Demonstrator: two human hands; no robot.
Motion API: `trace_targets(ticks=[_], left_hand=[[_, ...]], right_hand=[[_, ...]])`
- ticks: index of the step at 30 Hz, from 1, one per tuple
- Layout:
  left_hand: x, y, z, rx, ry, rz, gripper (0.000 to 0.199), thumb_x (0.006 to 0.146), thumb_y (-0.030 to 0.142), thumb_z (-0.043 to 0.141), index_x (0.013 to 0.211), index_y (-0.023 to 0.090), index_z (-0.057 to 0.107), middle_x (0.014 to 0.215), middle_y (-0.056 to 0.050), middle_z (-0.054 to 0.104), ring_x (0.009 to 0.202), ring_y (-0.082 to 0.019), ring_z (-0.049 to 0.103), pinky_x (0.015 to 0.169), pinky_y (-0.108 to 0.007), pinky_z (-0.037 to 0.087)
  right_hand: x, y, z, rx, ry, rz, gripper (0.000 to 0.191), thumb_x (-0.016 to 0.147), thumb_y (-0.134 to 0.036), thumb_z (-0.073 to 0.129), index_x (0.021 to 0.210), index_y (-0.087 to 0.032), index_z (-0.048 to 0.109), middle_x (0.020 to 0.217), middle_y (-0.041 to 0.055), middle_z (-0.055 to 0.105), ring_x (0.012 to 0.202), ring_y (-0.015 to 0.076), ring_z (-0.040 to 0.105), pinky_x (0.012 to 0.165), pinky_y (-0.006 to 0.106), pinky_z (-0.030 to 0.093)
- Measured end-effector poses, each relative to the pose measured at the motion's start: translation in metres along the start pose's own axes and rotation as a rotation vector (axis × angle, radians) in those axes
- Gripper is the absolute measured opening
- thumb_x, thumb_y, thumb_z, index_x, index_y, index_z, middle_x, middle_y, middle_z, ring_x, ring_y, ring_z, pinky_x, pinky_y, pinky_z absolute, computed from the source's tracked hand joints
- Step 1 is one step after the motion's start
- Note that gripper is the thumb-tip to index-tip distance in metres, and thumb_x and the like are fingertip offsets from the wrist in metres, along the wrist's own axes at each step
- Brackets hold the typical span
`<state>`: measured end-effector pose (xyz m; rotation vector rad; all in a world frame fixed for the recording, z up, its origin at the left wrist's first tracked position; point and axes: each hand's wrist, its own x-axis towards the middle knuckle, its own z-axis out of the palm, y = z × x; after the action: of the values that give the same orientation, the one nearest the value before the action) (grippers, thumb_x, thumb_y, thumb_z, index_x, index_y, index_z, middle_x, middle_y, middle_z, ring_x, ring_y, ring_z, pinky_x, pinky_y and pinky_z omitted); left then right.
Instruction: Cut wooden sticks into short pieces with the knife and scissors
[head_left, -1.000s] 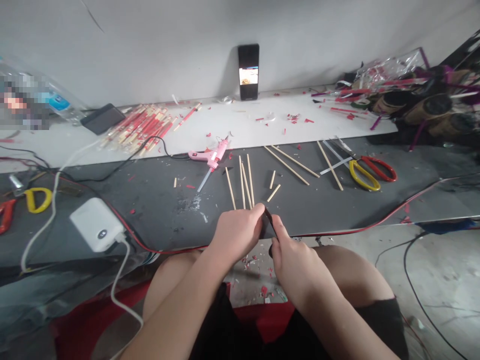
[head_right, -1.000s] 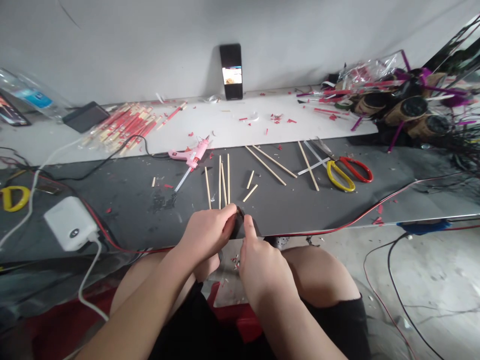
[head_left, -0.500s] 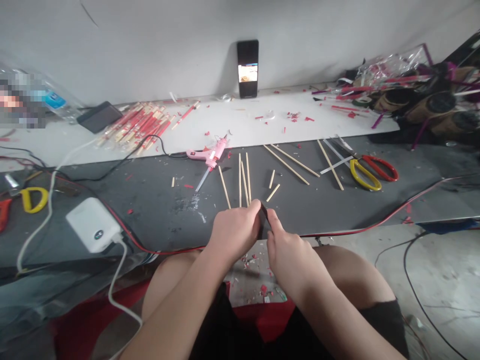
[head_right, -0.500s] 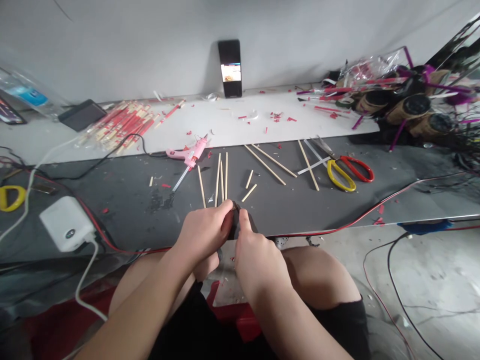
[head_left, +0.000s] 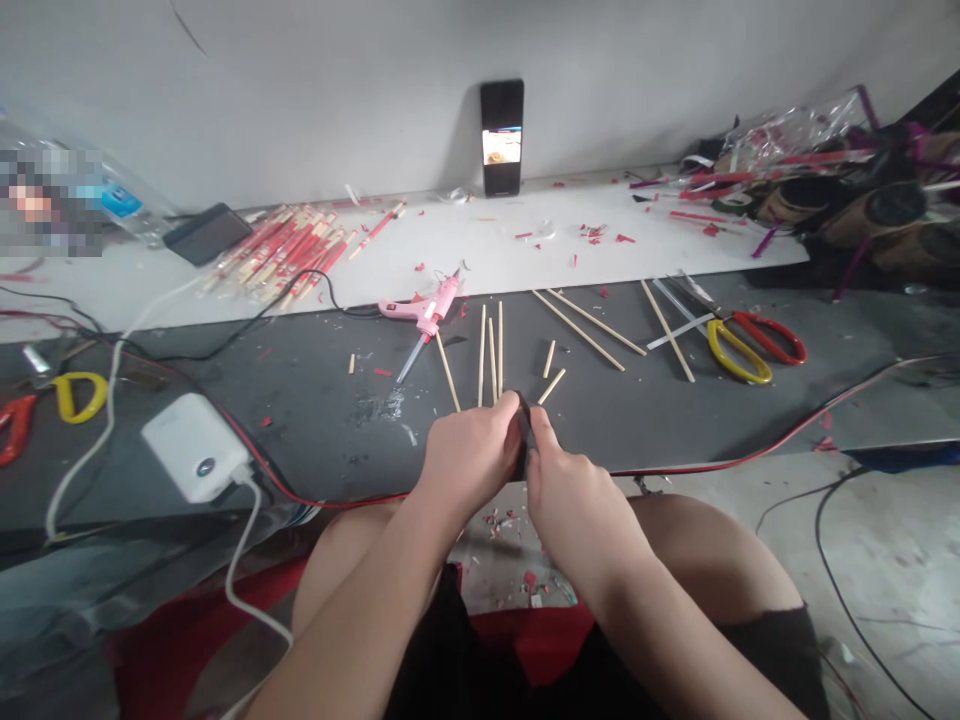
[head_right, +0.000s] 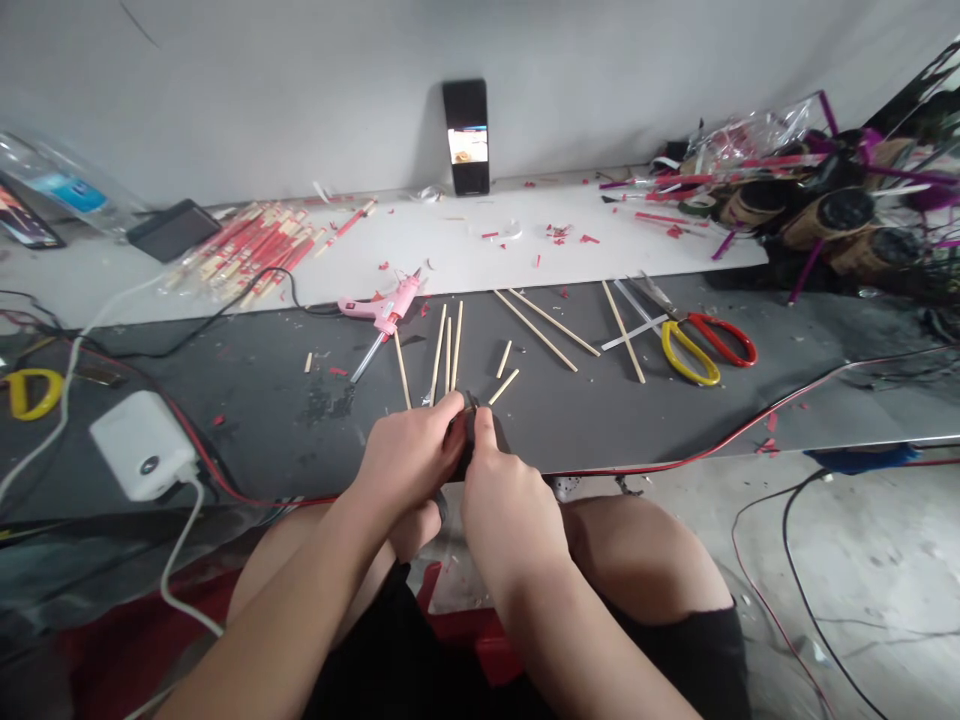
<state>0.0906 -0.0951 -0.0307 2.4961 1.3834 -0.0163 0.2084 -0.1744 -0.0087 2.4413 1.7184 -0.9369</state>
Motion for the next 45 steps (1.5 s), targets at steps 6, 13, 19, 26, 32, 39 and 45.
trace_targets(ticks=[6,13,19,26,32,39,45], left_hand=[[0.0,0.0,0.004,0.015,0.028,-0.015,0.019,0.106,0.032,0.038,0.095,0.026,0.053,0.068,0.001,0.067,0.059,-0.021,0.064,0.053,-0.03,0.018],[-0.005,-0.002,0.003,0.005,0.035,0.04,0.019,0.105,0.032,0.041,0.092,0.025,0.052,0.071,0.002,0.068,0.063,-0.019,0.067,0.052,-0.031,0.016],[-0.01,-0.006,0.004,-0.018,-0.005,0.146,0.017,0.104,0.034,0.043,0.096,0.024,0.054,0.067,0.001,0.067,0.058,-0.018,0.064,0.051,-0.031,0.016],[-0.015,-0.005,0.005,-0.043,0.006,0.171,0.015,0.1,0.036,0.051,0.094,0.023,0.055,0.071,0.001,0.067,0.06,-0.017,0.063,0.052,-0.031,0.019],[-0.015,-0.009,0.001,-0.074,-0.022,0.231,0.023,0.106,0.033,0.041,0.089,0.024,0.052,0.067,0.002,0.062,0.059,-0.015,0.059,0.052,-0.03,0.023],[-0.012,-0.011,0.002,-0.072,-0.018,0.198,0.018,0.106,0.034,0.041,0.097,0.024,0.053,0.07,0.002,0.065,0.059,-0.017,0.06,0.051,-0.03,0.022],[-0.012,-0.009,0.004,-0.053,-0.002,0.184,0.019,0.105,0.033,0.042,0.092,0.024,0.053,0.067,0.002,0.063,0.058,-0.016,0.059,0.051,-0.031,0.02]], right_hand=[[-0.003,-0.002,0.002,-0.062,0.037,-0.005,0.059,0.106,-0.023,0.035,0.164,-0.021,0.029,0.075,0.009,0.074,0.071,0.0305,0.076,0.057,0.033,0.047],[-0.012,0.003,0.011,-0.076,0.025,0.035,0.059,0.107,-0.028,0.035,0.165,-0.023,0.028,0.077,0.0098,0.075,0.07,0.0299,0.076,0.056,0.031,0.044],[-0.024,0.014,0.022,-0.059,-0.015,0.091,0.062,0.105,-0.029,0.038,0.166,-0.025,0.027,0.078,0.009,0.075,0.071,0.0299,0.076,0.055,0.031,0.04],[-0.037,0.019,0.023,-0.095,-0.082,0.135,0.061,0.107,-0.027,0.035,0.167,-0.026,0.023,0.088,0.0106,0.078,0.077,0.0297,0.077,0.06,0.032,0.042],[-0.034,0.018,0.021,-0.124,-0.078,0.112,0.061,0.107,-0.027,0.036,0.167,-0.026,0.025,0.085,0.0105,0.078,0.075,0.0308,0.077,0.058,0.032,0.042],[-0.019,0.016,0.018,-0.099,0.012,0.047,0.061,0.106,-0.03,0.039,0.165,-0.026,0.028,0.076,0.0089,0.075,0.067,0.0288,0.075,0.052,0.029,0.037],[-0.026,0.018,0.02,-0.102,-0.063,0.101,0.062,0.106,-0.029,0.038,0.166,-0.025,0.025,0.082,0.0096,0.077,0.074,0.0285,0.077,0.059,0.029,0.043]])
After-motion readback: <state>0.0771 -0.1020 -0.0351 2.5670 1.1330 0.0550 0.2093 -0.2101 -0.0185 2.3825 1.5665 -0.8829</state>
